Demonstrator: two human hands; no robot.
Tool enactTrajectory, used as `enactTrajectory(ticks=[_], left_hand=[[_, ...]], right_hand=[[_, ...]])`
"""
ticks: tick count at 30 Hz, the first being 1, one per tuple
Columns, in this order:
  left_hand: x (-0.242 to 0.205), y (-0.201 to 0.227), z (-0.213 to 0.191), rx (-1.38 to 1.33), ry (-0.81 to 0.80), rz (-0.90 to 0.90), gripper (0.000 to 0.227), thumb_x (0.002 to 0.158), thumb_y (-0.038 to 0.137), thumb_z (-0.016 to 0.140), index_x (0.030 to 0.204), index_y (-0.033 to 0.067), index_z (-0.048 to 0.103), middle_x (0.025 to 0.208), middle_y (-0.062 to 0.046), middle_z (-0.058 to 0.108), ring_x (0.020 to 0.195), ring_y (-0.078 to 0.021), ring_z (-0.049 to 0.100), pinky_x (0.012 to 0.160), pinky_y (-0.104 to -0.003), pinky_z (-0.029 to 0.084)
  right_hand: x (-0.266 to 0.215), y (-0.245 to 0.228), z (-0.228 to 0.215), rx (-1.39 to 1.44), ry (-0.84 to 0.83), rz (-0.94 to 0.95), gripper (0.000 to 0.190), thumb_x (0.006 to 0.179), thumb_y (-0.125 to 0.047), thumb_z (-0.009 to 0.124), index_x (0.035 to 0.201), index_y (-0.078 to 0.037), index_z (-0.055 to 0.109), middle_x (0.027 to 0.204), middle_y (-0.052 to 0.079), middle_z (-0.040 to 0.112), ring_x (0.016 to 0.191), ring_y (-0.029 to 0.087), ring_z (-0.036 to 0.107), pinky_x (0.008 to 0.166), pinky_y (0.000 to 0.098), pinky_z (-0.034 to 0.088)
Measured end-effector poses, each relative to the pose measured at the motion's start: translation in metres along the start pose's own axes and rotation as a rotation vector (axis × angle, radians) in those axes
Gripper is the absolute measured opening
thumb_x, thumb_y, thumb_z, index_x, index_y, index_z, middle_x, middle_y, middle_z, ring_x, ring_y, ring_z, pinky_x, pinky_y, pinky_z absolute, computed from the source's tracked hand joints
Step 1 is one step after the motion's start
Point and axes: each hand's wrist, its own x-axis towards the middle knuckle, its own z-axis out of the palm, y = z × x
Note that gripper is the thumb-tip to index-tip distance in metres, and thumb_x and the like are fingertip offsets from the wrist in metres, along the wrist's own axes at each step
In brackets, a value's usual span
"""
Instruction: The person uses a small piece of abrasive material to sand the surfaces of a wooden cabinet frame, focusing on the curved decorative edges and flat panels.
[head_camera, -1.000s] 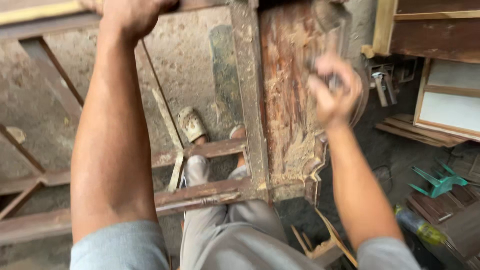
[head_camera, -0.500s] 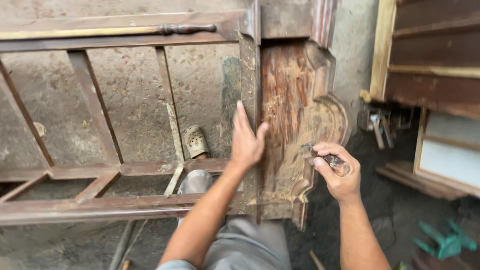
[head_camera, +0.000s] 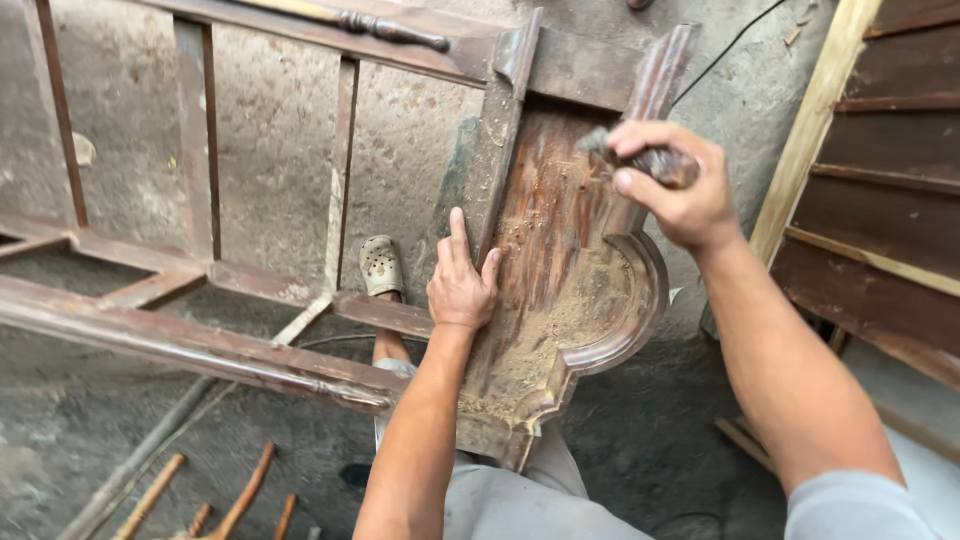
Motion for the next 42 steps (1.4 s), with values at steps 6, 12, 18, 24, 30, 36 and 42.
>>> enactTrajectory(ticks=[6, 12, 18, 24, 30, 36, 42], left_hand=[[0.002, -0.005, 0.000, -0.008, 0.022, 0.002, 0.086, 0.095, 0.051, 0.064, 0.163, 0.0194, 0.022, 0.120, -0.015, 0.060, 0.098, -0.0399, 0.068, 0.076, -0.051, 0.058], [0.000, -0.007, -0.003, -0.040, 0.050, 0.009, 0.086, 0.095, 0.055, 0.065, 0.163, 0.0226, 0.023, 0.115, -0.012, 0.060, 0.095, -0.0359, 0.069, 0.075, -0.049, 0.059], [0.001, -0.008, -0.003, -0.037, 0.059, 0.018, 0.085, 0.094, 0.055, 0.066, 0.162, 0.0230, 0.025, 0.113, -0.013, 0.060, 0.093, -0.0343, 0.070, 0.073, -0.047, 0.060], [0.002, -0.008, -0.004, -0.075, 0.065, 0.020, 0.085, 0.093, 0.053, 0.068, 0.162, 0.0228, 0.027, 0.112, -0.013, 0.060, 0.095, -0.0345, 0.070, 0.074, -0.048, 0.060], [0.001, -0.008, -0.008, -0.099, 0.106, 0.030, 0.086, 0.091, 0.052, 0.070, 0.160, 0.0234, 0.030, 0.109, -0.013, 0.060, 0.093, -0.0352, 0.069, 0.075, -0.049, 0.059], [-0.004, -0.009, -0.003, -0.118, 0.091, 0.041, 0.085, 0.092, 0.051, 0.070, 0.161, 0.0234, 0.029, 0.109, -0.013, 0.059, 0.093, -0.0358, 0.069, 0.075, -0.048, 0.059], [0.002, -0.011, -0.005, -0.104, 0.145, 0.055, 0.086, 0.090, 0.052, 0.070, 0.160, 0.0252, 0.029, 0.110, -0.013, 0.060, 0.092, -0.0362, 0.069, 0.075, -0.049, 0.059]], right_hand=[[0.077, 0.009, 0.004, -0.075, -0.401, -0.125, 0.026, 0.090, 0.000, 0.075, 0.115, -0.005, 0.068, 0.122, 0.009, 0.071, 0.119, 0.019, 0.066, 0.114, 0.0338, 0.052], [0.092, -0.001, 0.016, -0.167, -0.562, -0.071, 0.027, 0.084, 0.003, 0.072, 0.109, -0.005, 0.069, 0.117, 0.007, 0.072, 0.114, 0.016, 0.068, 0.110, 0.0309, 0.054], [0.098, 0.015, 0.032, -0.436, -0.528, -0.174, 0.025, 0.082, 0.005, 0.068, 0.105, -0.003, 0.069, 0.123, 0.011, 0.073, 0.118, 0.018, 0.069, 0.115, 0.0338, 0.055], [0.067, -0.003, 0.007, -0.593, -0.401, -0.128, 0.021, 0.083, 0.005, 0.063, 0.103, -0.001, 0.068, 0.117, 0.011, 0.074, 0.111, 0.015, 0.071, 0.113, 0.0322, 0.057], [0.097, -0.005, 0.036, -0.502, -0.504, -0.159, 0.029, 0.078, 0.007, 0.068, 0.106, 0.001, 0.067, 0.121, 0.012, 0.073, 0.116, 0.016, 0.068, 0.109, 0.0306, 0.053], [0.092, -0.006, 0.015, -0.560, -0.462, -0.123, 0.025, 0.083, 0.007, 0.061, 0.106, 0.001, 0.069, 0.118, 0.009, 0.075, 0.104, 0.012, 0.072, 0.109, 0.0293, 0.058], [0.110, -0.003, 0.033, -0.344, -0.491, -0.010, 0.028, 0.075, 0.007, 0.066, 0.103, 0.001, 0.065, 0.115, 0.010, 0.072, 0.110, 0.014, 0.067, 0.105, 0.0276, 0.054]])
